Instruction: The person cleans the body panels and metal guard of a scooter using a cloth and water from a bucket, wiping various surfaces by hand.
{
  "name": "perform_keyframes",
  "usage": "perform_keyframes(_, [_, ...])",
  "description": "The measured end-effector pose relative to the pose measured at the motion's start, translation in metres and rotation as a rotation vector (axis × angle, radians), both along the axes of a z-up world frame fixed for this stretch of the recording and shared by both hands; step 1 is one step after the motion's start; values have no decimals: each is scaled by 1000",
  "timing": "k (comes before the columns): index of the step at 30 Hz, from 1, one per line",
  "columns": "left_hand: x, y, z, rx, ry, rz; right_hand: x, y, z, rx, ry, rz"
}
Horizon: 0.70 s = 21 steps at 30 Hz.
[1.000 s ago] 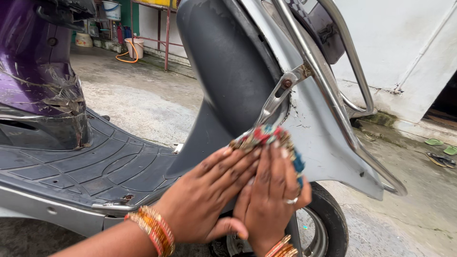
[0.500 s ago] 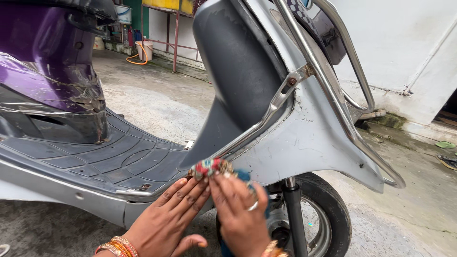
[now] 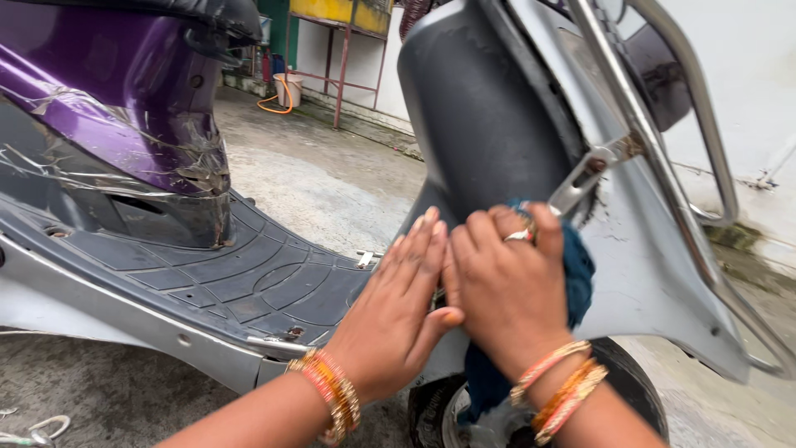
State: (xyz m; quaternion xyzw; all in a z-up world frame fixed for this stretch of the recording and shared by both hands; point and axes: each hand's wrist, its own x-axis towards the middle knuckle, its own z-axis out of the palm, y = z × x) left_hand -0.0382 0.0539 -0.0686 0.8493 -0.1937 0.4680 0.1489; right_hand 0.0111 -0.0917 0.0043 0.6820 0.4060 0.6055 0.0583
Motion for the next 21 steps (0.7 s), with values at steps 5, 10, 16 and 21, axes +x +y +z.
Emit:
perform_keyframes(5, [-5,31,-45,-80,54,3,4,38,-41,44,86,61])
perform_keyframes(10, [-17,72,-109,-159,28,54,4,91,-106,-23,207,127])
perform_keyframes(16, [-29,95,-149,-285,95,100,2,130,-145,-14,269,262])
perform_keyframes(21, [-52,72,-104,-239,133,16,-6,89,-109,-229,163,253])
